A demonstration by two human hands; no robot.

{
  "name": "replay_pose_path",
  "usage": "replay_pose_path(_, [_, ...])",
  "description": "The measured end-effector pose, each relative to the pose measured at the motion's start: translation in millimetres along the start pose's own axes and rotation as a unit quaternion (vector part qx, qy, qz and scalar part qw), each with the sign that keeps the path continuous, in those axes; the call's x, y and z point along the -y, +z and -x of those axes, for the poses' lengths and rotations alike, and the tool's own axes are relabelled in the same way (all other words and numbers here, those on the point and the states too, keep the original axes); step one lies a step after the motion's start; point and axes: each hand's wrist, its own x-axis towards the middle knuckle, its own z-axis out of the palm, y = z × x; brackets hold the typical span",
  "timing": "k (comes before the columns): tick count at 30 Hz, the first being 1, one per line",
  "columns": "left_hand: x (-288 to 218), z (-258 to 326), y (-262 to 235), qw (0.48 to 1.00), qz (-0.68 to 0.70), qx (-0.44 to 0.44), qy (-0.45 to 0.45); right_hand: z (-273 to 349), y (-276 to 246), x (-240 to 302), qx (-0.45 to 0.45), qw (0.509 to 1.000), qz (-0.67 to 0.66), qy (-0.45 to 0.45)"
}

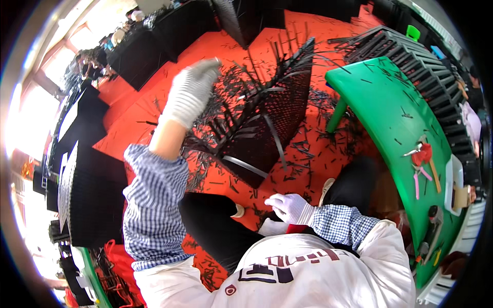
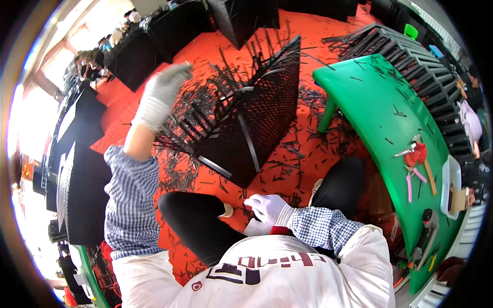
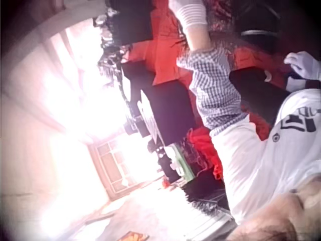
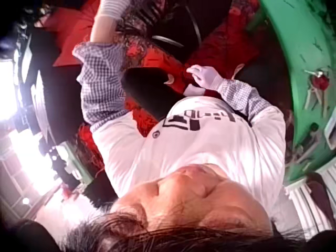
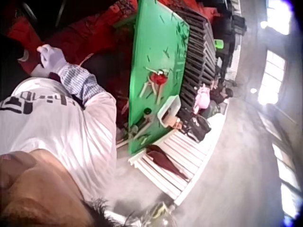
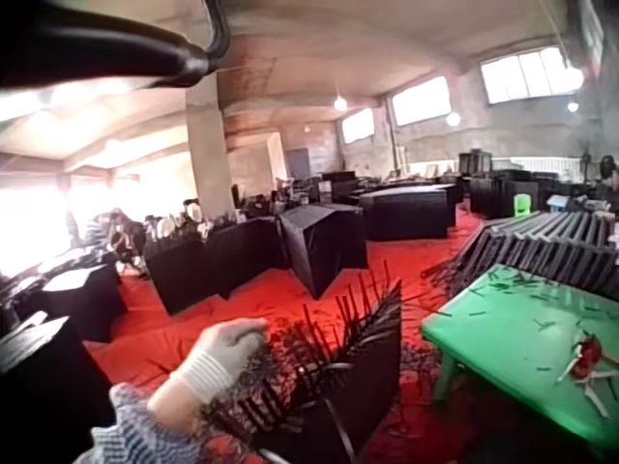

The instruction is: The person assembles a wicker panel by hand, weaving black plastic strips into a frame, cutting the ends with pliers, and securing them using a pneumatic staple gun.

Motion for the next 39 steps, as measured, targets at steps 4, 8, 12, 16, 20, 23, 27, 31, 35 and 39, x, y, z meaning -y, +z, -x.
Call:
replay_pose_path(4, [59.3,-7.1,70.7,0.919,-0.299,0.225,-0.12,38.8,6.1,-17.0,0.012,0.999,0.045,-0.014])
replay_pose_path(8, [-45.9,3.1,112.3,0.859,0.023,0.307,-0.41,79.5,1.8,-45.1,0.006,0.996,0.044,0.075])
replay_pose_path(12, [32.5,57.7,127.9,0.968,-0.152,0.057,-0.193,69.2,8.8,-50.1,0.008,0.993,-0.008,0.119])
replay_pose_path(16, [27.6,80.2,104.5,0.962,-0.229,0.068,-0.131,71.2,-1.4,-52.0,0.001,0.991,-0.011,0.135])
replay_pose_path(20, [74.4,115.6,66.2,0.953,-0.274,0.122,0.035,70.2,-24.7,-48.1,-0.088,0.989,0.007,0.122])
replay_pose_path(23, [84.7,142.1,26.7,0.944,-0.289,0.158,0.031,56.9,-57.9,-41.7,-0.169,0.98,0.052,0.087])
replay_pose_path(27, [128.4,176.2,-32.4,0.884,-0.395,0.233,0.091,35.0,-126.1,-6.6,-0.247,0.954,0.161,-0.045])
replay_pose_path(31, [132.9,180.9,-34.6,0.914,-0.346,0.208,0.02,38.6,-175.9,36.2,-0.313,0.899,0.297,-0.08])
replay_pose_path(35, [99.4,183.2,-29.1,0.953,-0.253,0.154,0.059,20.3,-178.2,48.8,-0.256,0.904,0.342,0.032])
replay_pose_path(39, [111.4,193.2,-70.0,0.971,-0.177,0.16,-0.022,17.4,-168.5,32.5,-0.236,0.907,0.348,0.016])
